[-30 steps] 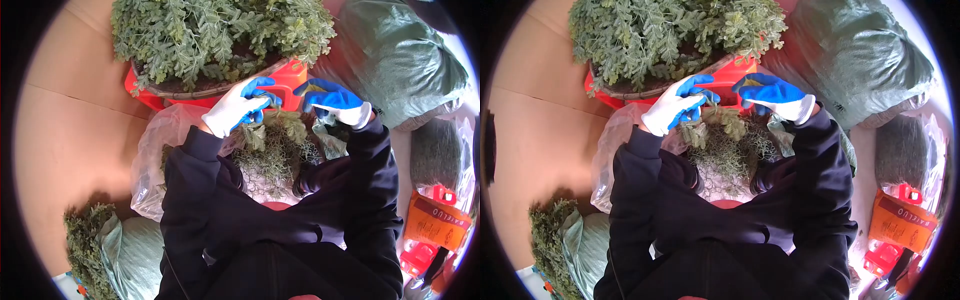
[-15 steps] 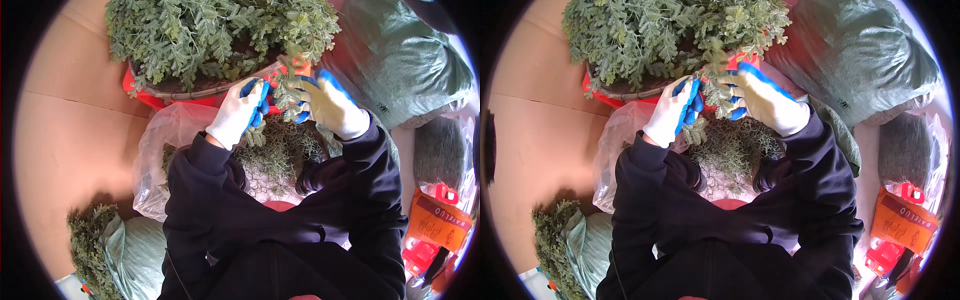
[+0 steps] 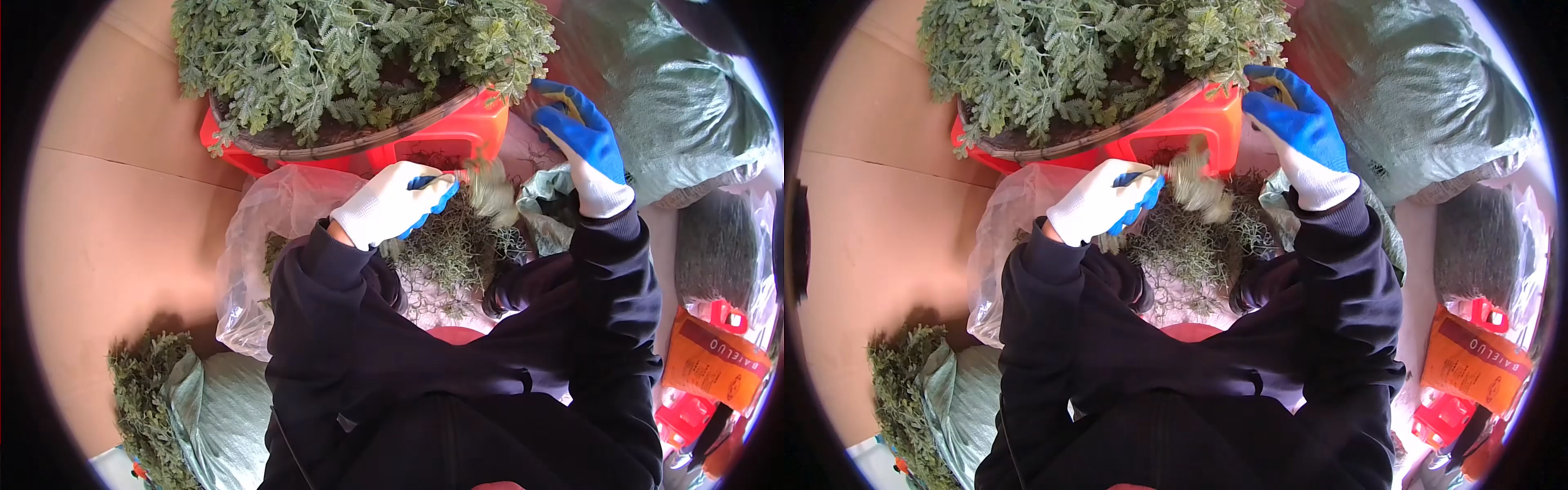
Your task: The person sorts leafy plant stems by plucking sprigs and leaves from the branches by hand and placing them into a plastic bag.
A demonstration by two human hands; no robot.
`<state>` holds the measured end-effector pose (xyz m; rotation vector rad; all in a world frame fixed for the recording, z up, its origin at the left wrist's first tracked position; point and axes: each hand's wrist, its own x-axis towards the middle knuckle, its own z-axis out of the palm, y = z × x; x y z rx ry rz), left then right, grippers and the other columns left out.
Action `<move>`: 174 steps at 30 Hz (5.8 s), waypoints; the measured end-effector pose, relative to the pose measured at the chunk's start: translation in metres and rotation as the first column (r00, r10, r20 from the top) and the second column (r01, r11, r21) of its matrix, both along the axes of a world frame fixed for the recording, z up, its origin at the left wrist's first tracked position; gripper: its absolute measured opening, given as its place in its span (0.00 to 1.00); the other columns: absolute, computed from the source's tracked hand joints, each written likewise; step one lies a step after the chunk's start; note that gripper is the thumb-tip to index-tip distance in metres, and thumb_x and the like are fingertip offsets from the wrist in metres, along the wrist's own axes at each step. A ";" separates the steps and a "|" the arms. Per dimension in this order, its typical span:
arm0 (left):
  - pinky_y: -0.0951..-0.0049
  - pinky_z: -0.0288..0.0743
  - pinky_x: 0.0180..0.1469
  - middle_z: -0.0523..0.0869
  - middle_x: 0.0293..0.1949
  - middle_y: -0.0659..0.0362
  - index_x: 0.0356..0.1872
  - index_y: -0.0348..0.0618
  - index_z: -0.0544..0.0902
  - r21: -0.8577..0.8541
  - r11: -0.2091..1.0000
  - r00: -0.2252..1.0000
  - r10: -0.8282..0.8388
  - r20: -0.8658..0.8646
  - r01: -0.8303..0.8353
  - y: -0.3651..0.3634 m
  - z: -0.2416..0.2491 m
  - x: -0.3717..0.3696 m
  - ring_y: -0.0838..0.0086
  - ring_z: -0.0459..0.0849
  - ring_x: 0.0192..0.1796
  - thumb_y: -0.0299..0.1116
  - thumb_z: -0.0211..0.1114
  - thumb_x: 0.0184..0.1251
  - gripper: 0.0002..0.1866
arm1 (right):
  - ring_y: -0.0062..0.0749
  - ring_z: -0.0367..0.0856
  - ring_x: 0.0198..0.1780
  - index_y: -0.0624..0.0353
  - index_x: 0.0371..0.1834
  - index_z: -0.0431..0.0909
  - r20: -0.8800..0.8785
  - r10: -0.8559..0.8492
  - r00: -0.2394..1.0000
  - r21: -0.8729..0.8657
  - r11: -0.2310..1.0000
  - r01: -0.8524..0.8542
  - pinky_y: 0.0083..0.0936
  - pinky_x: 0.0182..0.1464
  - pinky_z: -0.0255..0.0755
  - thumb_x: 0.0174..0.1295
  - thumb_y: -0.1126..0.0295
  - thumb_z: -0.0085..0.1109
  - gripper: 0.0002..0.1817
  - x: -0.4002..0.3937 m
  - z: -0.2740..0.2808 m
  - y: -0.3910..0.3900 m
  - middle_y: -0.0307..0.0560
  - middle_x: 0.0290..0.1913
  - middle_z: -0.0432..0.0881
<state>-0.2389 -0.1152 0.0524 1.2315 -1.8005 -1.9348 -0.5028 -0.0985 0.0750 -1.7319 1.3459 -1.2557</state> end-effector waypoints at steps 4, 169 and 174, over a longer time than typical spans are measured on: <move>0.83 0.62 0.20 0.77 0.24 0.69 0.36 0.41 0.81 0.102 0.994 1.000 0.030 0.003 -0.030 -0.001 0.004 0.001 0.89 0.69 0.19 0.42 0.58 0.74 0.14 | 0.34 0.74 0.60 0.59 0.73 0.59 0.082 0.206 0.975 -0.011 0.979 -0.206 0.29 0.62 0.67 0.51 0.61 0.76 0.47 0.016 0.008 0.017 0.51 0.65 0.71; 0.74 0.74 0.33 0.78 0.26 0.59 0.40 0.39 0.76 0.082 0.804 0.426 0.395 -0.814 -0.589 -0.019 0.016 0.037 0.75 0.77 0.27 0.45 0.53 0.77 0.17 | 0.34 0.74 0.60 0.58 0.72 0.60 0.899 0.108 0.425 0.271 0.626 -0.731 0.34 0.60 0.69 0.69 0.52 0.55 0.34 0.087 -0.064 0.008 0.47 0.62 0.73; 0.75 0.74 0.36 0.78 0.27 0.59 0.40 0.32 0.78 -0.147 0.968 0.841 0.098 -0.532 -0.205 -0.002 0.021 0.005 0.74 0.80 0.30 0.38 0.56 0.74 0.15 | 0.27 0.80 0.44 0.57 0.52 0.74 0.945 0.116 0.305 0.145 0.688 -0.711 0.29 0.49 0.73 0.69 0.57 0.54 0.17 0.108 -0.053 -0.011 0.42 0.44 0.80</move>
